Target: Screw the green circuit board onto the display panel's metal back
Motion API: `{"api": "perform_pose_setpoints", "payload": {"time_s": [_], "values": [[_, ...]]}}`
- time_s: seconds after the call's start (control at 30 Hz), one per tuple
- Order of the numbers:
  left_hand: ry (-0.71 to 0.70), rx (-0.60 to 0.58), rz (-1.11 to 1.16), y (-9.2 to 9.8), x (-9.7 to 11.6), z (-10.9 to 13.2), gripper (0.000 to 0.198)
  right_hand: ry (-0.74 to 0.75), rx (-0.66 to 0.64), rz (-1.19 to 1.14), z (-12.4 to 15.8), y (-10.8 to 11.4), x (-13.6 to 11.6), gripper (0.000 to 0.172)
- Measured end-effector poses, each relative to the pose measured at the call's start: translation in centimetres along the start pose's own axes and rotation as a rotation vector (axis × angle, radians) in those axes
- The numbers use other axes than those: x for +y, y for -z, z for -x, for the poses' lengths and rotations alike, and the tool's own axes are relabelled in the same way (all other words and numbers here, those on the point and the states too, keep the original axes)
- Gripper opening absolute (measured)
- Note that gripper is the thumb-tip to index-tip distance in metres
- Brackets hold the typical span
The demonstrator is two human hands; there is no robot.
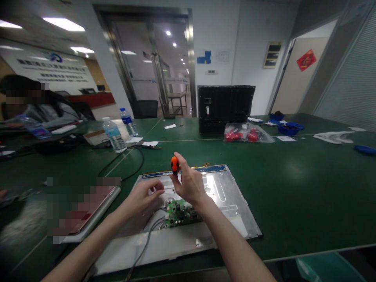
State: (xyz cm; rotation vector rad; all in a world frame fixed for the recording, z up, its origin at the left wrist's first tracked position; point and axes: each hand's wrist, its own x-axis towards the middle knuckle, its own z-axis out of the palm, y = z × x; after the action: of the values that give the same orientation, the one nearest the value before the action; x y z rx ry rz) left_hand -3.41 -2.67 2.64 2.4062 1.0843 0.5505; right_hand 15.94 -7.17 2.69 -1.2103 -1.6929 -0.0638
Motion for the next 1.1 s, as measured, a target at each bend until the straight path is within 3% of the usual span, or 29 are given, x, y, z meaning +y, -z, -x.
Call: {"api": "perform_pose_setpoints", "payload": {"time_s": [0.1,0.2,0.4,0.57,0.73,1.1], "values": [[-0.013,-0.031,0.009,0.6,1.8,2.0,0.018,-0.014,0.015,-0.025,-0.1,0.0,-0.1,0.068],[-0.014,-0.094,0.041,0.0,3.3,4.0,0.014,-0.019,0.017,-0.050,0.0,0.1,-0.3,0.066],[0.078,-0.081,0.070,-2.1,3.7,6.3,0.014,-0.045,-0.011,-0.154,0.8,0.5,-0.4,0.067],[0.105,-0.028,0.104,-3.4,3.2,6.9,0.013,-0.064,-0.012,-0.286,1.3,0.7,-0.8,0.068],[0.034,0.021,0.102,-4.4,2.7,6.9,0.011,-0.084,-0.037,-0.374,1.4,0.7,-1.4,0.068],[-0.016,0.016,0.111,-4.6,2.9,7.2,0.013,-0.116,-0.120,-0.506,1.7,0.9,-2.3,0.066]]}}
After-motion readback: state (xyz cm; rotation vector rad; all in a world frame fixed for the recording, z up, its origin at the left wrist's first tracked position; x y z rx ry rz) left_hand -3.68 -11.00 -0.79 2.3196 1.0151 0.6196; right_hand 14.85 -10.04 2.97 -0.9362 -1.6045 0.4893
